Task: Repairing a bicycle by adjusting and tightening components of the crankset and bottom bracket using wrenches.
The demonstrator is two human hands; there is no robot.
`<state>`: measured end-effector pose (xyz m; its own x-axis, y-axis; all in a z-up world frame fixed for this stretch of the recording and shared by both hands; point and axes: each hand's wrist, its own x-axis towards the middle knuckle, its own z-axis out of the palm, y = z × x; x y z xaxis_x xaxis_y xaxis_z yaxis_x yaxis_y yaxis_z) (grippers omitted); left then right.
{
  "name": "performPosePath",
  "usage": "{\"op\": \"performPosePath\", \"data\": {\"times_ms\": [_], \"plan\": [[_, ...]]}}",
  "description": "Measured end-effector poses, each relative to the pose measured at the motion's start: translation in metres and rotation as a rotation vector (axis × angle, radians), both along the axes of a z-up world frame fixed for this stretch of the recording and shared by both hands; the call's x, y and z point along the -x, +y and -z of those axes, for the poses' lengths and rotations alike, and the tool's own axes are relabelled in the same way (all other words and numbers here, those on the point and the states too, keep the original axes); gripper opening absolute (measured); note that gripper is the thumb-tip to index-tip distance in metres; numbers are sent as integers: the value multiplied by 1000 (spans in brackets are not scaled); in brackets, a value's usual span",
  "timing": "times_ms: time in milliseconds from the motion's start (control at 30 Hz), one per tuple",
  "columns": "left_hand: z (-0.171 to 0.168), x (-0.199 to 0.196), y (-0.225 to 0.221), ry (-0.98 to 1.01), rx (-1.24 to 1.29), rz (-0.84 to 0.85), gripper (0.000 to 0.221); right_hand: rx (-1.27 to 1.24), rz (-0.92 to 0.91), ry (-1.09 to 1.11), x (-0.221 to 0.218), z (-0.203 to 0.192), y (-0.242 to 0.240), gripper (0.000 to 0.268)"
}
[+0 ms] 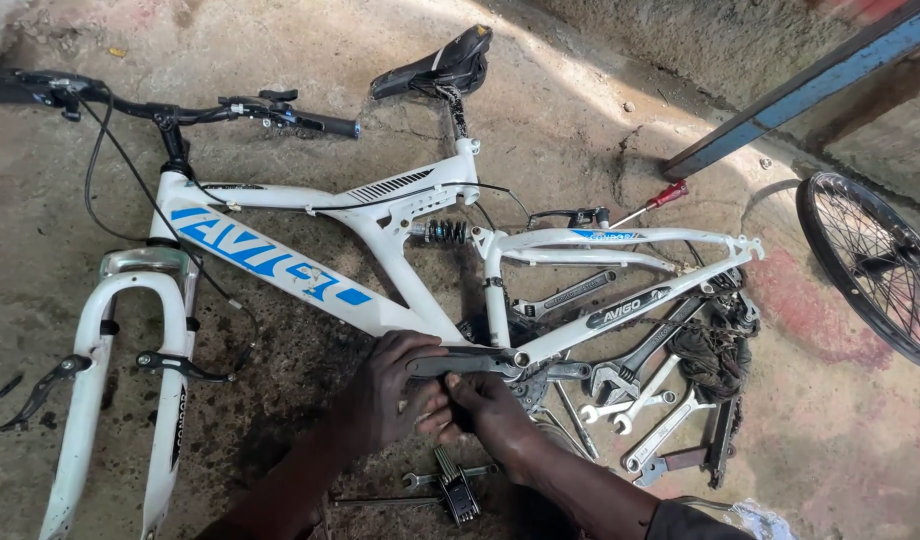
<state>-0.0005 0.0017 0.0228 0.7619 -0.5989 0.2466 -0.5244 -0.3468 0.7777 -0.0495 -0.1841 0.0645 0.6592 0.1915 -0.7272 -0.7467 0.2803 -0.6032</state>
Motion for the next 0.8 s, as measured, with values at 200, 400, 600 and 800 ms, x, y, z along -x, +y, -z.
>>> {"op": "performPosePath", "data": {"times_ms": [200,400,600,800], "plan": [[35,-39,-9,32,-191,-36,40,148,-408,-117,12,-5,-34,38],[50,-75,-64,448,297,-150,52,216,-285,-2,23,12,-107,29],[78,-62,-141,570,431,-275,36,743,39,-504,1,-13,-114,26],[13,-42,-108,712,203,202,35,1553,-509,-1049,-8,-3,-131,43]]}}
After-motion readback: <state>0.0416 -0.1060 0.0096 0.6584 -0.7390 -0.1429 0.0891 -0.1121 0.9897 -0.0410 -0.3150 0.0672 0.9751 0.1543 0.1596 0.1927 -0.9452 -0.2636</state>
